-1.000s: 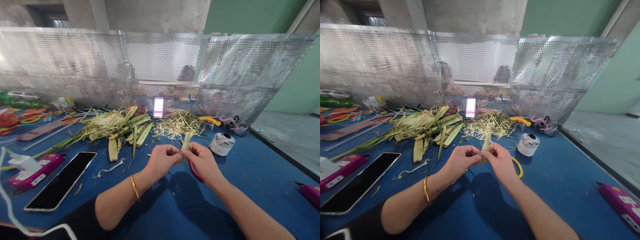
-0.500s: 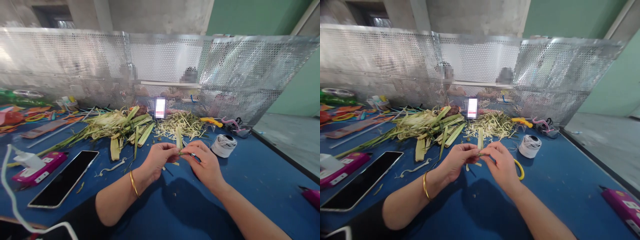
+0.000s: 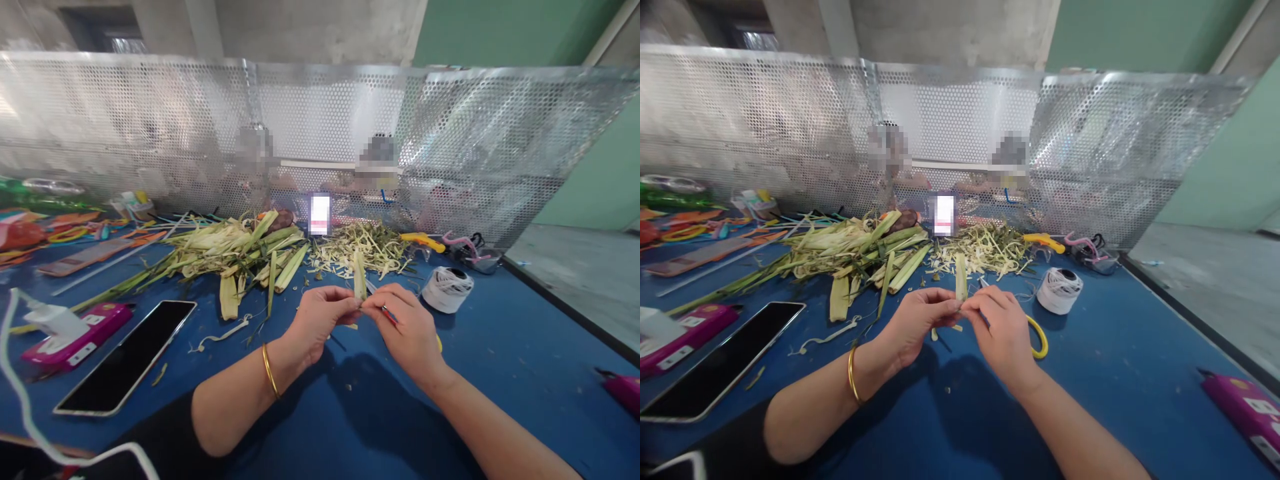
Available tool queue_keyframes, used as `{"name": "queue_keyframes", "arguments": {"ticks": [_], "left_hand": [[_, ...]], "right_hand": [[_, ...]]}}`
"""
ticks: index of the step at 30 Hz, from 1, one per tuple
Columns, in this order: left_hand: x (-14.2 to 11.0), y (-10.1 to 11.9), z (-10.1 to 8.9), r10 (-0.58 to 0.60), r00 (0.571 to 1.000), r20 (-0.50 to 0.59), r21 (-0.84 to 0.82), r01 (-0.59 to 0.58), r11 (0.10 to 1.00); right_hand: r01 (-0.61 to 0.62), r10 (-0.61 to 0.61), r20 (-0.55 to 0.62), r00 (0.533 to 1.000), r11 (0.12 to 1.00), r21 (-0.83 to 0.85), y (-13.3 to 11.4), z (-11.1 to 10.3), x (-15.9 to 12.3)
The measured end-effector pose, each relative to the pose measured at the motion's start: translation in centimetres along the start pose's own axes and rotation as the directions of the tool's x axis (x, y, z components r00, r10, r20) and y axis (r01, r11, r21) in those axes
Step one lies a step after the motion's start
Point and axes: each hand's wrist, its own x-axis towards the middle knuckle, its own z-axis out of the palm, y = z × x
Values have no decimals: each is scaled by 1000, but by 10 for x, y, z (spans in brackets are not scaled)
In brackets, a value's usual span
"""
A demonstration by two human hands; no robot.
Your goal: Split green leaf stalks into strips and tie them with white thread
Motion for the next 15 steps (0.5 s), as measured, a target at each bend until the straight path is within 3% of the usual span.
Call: {"name": "queue_keyframes", "arguments": {"ticks": [7,15], "left_hand": [[0,-4,4,96,995,-10,20,-96,995],[-2,-5,4,145,989,27,62,-146,987]], "right_hand": [[-359,354,61,933,923,139,-12,0,-1],[-500,509,68,858,797,340,-9,3,1]]}}
